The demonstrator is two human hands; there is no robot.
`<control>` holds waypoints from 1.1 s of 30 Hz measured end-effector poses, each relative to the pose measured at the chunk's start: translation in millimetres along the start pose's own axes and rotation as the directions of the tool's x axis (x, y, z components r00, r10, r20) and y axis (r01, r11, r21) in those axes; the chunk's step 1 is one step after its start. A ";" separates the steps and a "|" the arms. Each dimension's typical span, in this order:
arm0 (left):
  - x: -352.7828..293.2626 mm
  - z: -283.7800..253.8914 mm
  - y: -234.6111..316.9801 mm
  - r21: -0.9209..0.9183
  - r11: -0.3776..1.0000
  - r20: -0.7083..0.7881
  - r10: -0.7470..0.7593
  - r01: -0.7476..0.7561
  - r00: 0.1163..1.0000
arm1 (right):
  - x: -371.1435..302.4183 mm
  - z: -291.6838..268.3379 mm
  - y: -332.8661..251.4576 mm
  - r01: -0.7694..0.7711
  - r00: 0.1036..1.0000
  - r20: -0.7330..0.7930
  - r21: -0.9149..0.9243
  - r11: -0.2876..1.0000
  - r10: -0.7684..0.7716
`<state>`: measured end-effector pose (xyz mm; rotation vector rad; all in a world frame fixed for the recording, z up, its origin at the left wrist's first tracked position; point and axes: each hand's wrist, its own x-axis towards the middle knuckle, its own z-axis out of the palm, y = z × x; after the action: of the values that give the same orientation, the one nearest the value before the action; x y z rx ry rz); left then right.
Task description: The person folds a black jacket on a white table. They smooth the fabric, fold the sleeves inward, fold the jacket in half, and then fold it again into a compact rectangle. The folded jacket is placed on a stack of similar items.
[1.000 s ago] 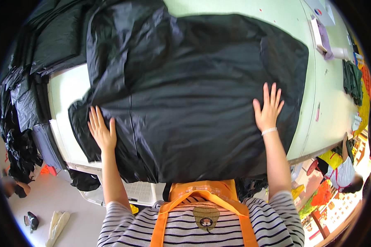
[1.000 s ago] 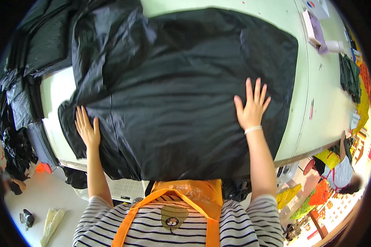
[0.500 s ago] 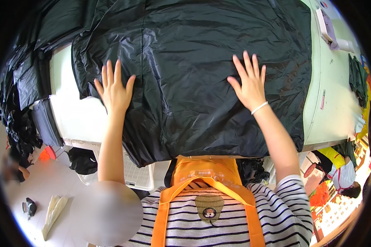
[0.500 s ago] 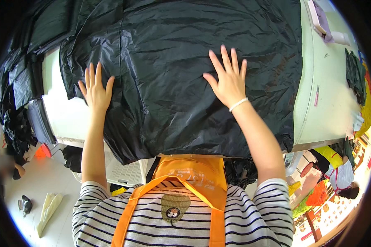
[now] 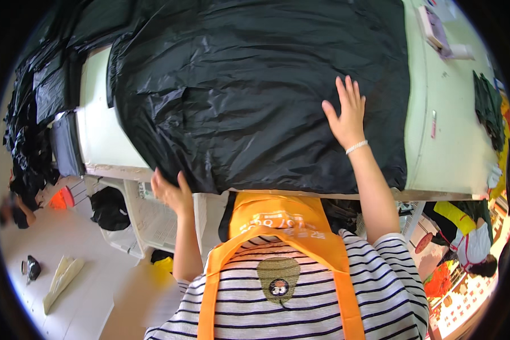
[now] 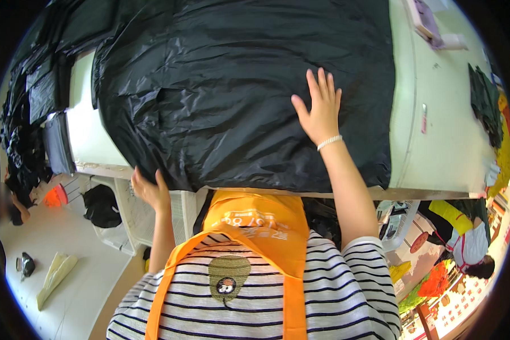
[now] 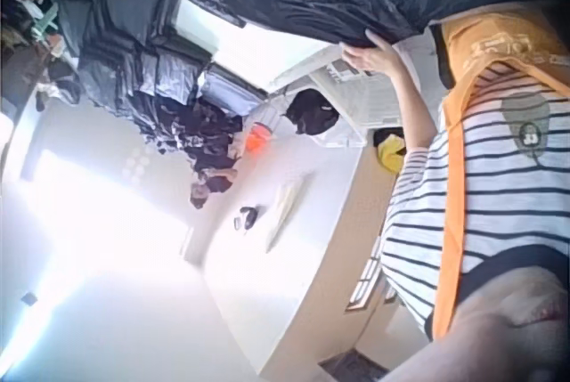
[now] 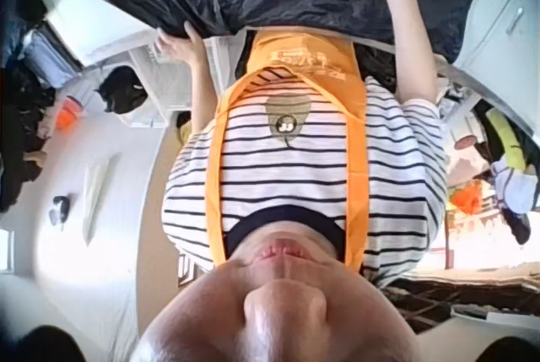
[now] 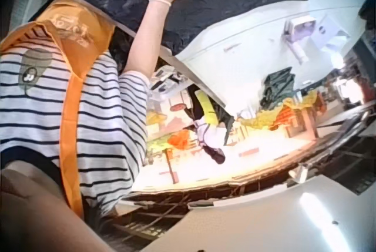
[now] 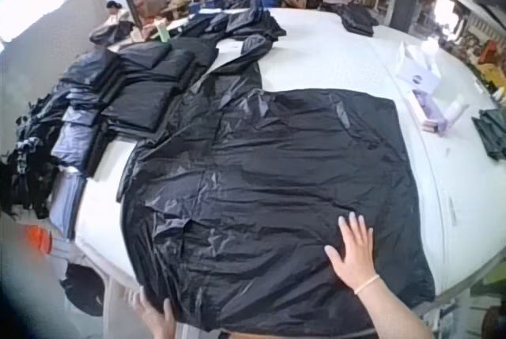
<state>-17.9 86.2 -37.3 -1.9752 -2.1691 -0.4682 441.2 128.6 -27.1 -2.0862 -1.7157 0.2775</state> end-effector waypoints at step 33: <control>27.7 15.9 -148.3 -0.720 0.205 0.288 -0.781 0.663 0.555 | -199.8 -179.6 137.8 -0.492 0.743 -0.280 0.388 0.779 0.608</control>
<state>-166.4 106.7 -60.2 -0.7375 -2.9785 -1.9218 593.7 -120.4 49.8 -2.1920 -0.7312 0.2425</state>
